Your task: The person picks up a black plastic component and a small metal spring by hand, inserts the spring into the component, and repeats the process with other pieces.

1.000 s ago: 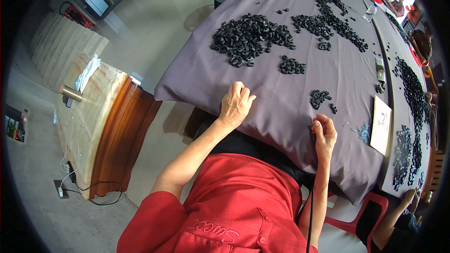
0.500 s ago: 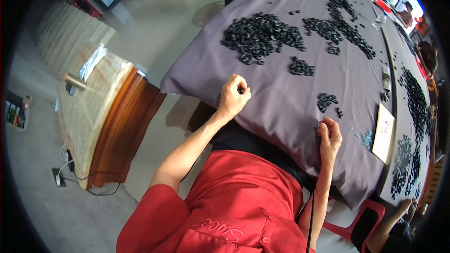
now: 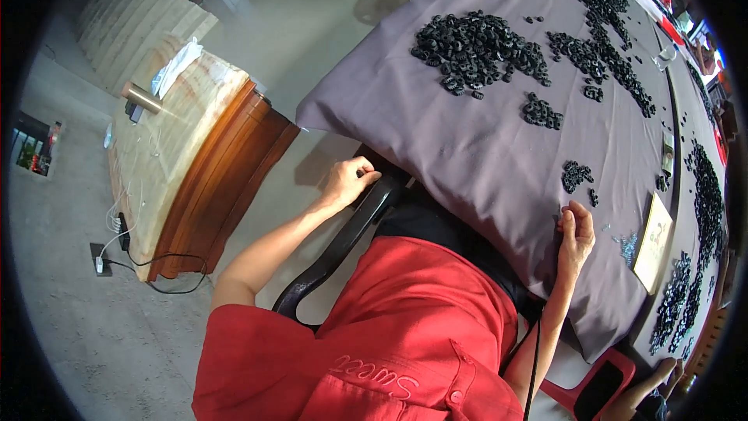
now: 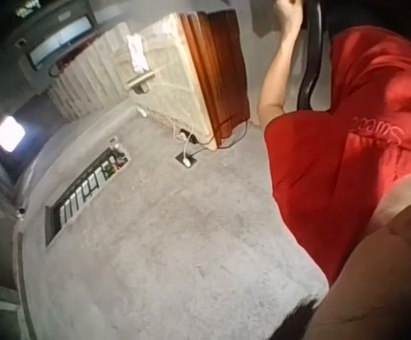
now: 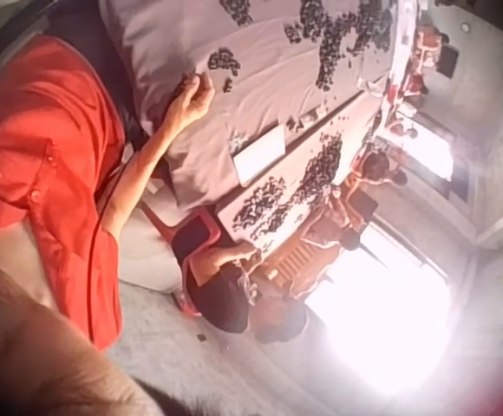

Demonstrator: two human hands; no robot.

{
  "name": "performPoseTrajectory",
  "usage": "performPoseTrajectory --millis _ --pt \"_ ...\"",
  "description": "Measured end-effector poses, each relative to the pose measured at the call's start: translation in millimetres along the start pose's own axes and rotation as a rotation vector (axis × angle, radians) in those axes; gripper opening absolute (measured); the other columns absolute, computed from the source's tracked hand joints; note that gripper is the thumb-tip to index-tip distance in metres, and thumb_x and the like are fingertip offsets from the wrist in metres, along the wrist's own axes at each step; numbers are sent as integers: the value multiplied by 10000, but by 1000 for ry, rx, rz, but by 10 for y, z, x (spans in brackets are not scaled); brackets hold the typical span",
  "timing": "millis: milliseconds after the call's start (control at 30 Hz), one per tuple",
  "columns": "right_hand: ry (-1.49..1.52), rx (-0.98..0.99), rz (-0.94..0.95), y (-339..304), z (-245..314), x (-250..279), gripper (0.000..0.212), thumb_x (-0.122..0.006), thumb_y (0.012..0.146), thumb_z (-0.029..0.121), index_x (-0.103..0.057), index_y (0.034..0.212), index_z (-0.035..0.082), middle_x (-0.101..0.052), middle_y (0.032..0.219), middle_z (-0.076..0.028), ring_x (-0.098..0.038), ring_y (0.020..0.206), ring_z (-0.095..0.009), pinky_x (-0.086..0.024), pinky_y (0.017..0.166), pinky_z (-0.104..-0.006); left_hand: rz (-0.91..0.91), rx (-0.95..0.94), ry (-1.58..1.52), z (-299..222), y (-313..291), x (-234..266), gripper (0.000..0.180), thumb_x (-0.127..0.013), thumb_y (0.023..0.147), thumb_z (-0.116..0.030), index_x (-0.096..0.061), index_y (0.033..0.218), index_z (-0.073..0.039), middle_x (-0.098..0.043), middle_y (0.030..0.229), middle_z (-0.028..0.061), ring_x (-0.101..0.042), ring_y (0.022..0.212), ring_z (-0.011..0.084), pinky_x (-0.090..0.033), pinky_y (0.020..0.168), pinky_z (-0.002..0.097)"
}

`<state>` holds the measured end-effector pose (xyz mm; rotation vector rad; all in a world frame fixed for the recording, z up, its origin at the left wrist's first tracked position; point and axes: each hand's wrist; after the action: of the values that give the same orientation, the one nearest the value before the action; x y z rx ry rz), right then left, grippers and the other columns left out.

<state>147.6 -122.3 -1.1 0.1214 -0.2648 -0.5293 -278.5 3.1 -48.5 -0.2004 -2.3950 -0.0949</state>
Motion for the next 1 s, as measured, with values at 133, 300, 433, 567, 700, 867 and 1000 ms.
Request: performPoseTrajectory --millis 133,300,433,567,700,867,1000 --pt "-4 -9 -8 -2 -11 -29 208 -599 911 121 -601 1083 3 -612 864 -13 -545 722 -69 -453 657 -207 82 -219 309 263 159 -197 191 -626 831 -208 -664 894 -32 -627 997 182 -615 870 376 -502 717 458" --pt "64 -41 -24 -33 -31 -34 198 -603 902 87 -594 1082 4 -607 853 0 -537 711 -64 -451 658 -202 276 -201 453 696 523 -566 393 -517 882 -344 -589 1171 -88 -553 1205 213 -507 1112 406 -416 914 506" --pt "-70 -81 -126 -183 42 271 184 -595 911 114 -603 1063 9 -613 866 -2 -540 726 -63 -459 674 -210 151 -521 654 632 789 -1359 539 -498 865 -466 -494 1310 -161 -452 1382 126 -423 1263 323 -320 1038 518" --pt "-33 -89 -54 -65 89 23 167 -592 888 54 -605 1047 3 -611 844 -1 -540 722 -65 -462 671 -210 298 -353 843 1763 1019 -1450 465 -423 900 -402 -512 1297 -179 -486 1349 124 -447 1244 293 -329 1046 483" --pt "1 -78 -65 -43 81 -30 180 -645 847 68 -611 1005 -9 -651 827 -64 -609 768 -103 -500 706 -251 371 -232 868 1886 981 -1048 493 -485 855 -460 -552 1252 -176 -510 1323 111 -481 1202 316 -391 975 475" --pt "-83 -44 -63 -57 91 8 199 -656 838 82 -613 1011 -6 -641 799 -87 -619 729 -141 -503 685 -276 345 -67 449 1262 735 -761 492 -607 789 -441 -624 1155 -112 -604 1165 159 -561 1088 336 -445 910 418" --pt "-2 2 -65 -58 175 -16 179 -657 823 72 -617 982 1 -633 825 -124 -634 736 -210 -503 678 -297 539 -5 406 608 677 -328 382 -615 814 -317 -655 1069 -34 -656 1012 202 -608 977 373 -467 854 412"
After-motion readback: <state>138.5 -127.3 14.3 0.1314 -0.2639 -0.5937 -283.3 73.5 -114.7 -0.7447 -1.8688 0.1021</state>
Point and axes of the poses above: each hand's wrist, its own y-axis towards the middle knuckle, its own x-axis out of the back of the hand, z = x × y
